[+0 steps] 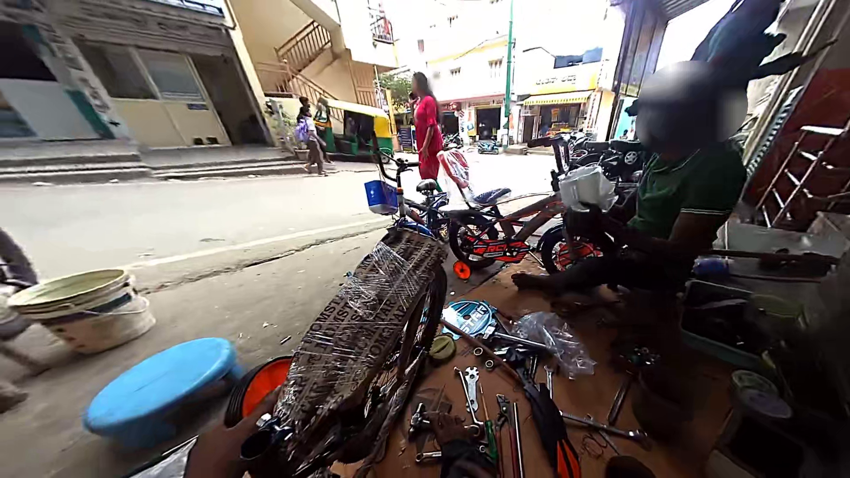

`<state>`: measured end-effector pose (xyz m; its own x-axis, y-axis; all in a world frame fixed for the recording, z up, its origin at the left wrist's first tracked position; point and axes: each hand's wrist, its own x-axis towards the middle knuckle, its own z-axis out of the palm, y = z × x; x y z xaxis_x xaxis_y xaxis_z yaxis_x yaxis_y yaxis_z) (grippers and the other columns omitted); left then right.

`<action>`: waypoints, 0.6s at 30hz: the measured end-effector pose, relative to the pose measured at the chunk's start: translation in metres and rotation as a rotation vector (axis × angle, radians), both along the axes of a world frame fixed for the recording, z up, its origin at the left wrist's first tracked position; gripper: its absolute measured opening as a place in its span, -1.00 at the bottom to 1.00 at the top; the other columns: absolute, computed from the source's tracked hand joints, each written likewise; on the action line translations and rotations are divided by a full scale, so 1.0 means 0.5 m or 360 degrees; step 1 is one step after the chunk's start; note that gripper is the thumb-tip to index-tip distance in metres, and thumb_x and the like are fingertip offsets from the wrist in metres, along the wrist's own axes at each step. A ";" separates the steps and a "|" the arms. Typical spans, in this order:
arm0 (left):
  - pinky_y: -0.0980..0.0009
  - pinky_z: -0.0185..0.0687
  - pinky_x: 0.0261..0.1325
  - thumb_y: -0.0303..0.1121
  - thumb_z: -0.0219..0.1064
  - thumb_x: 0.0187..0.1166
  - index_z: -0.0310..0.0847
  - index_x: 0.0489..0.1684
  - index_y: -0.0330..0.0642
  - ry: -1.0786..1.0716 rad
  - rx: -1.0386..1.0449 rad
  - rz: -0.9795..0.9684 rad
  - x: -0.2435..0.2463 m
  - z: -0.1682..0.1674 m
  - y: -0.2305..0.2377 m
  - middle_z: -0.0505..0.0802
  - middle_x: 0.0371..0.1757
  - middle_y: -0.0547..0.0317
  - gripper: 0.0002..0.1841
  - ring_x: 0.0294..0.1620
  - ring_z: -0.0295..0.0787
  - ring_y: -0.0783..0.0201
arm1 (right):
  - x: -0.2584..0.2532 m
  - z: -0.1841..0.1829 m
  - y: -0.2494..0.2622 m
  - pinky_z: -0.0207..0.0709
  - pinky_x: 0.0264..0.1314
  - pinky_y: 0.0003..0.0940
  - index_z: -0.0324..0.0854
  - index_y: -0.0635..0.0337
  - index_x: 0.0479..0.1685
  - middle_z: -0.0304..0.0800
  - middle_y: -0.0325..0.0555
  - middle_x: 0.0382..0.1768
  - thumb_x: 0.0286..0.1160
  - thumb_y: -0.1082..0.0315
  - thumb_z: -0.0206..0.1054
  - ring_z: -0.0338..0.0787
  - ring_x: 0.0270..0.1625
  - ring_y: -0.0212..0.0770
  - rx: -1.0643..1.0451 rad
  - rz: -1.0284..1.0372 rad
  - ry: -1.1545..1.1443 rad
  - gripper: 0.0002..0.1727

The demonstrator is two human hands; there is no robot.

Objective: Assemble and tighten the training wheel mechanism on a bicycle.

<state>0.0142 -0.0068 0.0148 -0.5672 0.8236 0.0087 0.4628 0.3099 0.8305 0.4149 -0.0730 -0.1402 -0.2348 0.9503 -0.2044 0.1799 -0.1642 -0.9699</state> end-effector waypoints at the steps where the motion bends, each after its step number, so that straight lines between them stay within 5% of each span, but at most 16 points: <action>1: -0.16 0.51 0.40 0.04 0.43 0.55 0.61 0.35 -0.37 -0.0014 0.0016 0.0023 0.005 0.000 -0.001 0.79 0.22 -0.32 -0.37 0.27 0.73 -0.12 | -0.020 0.001 0.001 0.25 0.78 -0.08 0.45 0.42 0.59 0.52 0.28 0.58 0.88 0.19 0.00 0.51 0.66 0.01 0.0031 0.0167 0.0125 -0.47; 5: -0.25 0.48 0.37 0.07 0.43 0.55 0.59 0.31 -0.44 -0.0042 -0.0049 0.0071 0.031 0.018 -0.006 0.78 0.18 -0.39 -0.33 0.26 0.72 -0.22 | -0.051 0.056 -0.015 0.21 0.77 -0.11 0.57 0.47 0.46 0.58 0.29 0.54 0.89 0.23 -0.02 0.52 0.65 0.03 0.0012 0.0345 -0.0026 -0.50; 9: -0.24 0.50 0.33 0.01 0.37 0.63 0.59 0.28 -0.49 -0.0011 -0.0081 0.0042 0.061 0.044 -0.009 0.77 0.14 -0.41 -0.38 0.20 0.72 -0.21 | -0.067 -0.006 0.021 0.52 0.46 0.05 0.72 0.44 0.13 0.81 0.28 0.10 0.86 0.14 0.02 0.77 0.24 0.07 0.0210 0.0439 -0.0198 -0.50; 12: -0.26 0.46 0.35 -0.07 0.35 0.67 0.57 0.26 -0.53 0.0019 -0.0070 -0.0010 0.072 0.048 -0.028 0.76 0.14 -0.44 -0.43 0.19 0.70 -0.24 | -0.066 0.011 0.017 0.55 0.29 0.09 0.71 0.44 -0.01 0.78 0.26 -0.07 0.87 0.02 -0.04 0.77 0.09 0.07 0.0178 0.0513 -0.0331 -0.40; 16: -0.30 0.53 0.16 0.16 0.38 0.57 0.66 0.04 -0.46 0.0140 -0.0122 -0.0014 0.056 0.026 -0.014 0.79 -0.08 -0.33 -0.34 -0.01 0.73 -0.20 | -0.078 0.038 -0.013 0.52 -0.02 0.04 0.64 0.40 -0.35 0.64 0.12 -0.38 0.88 -0.11 -0.21 0.67 -0.21 0.00 0.0213 0.0585 -0.0376 -0.24; 18: -0.36 0.52 0.16 0.20 0.36 0.55 0.66 0.01 -0.45 0.0201 -0.0189 -0.0019 0.052 0.030 -0.013 0.79 -0.07 -0.37 -0.32 0.01 0.74 -0.26 | -0.096 0.040 -0.037 0.53 -0.07 0.09 0.63 0.37 -0.35 0.64 0.12 -0.39 0.87 -0.15 -0.24 0.69 -0.22 0.04 0.0089 0.0664 -0.0470 -0.22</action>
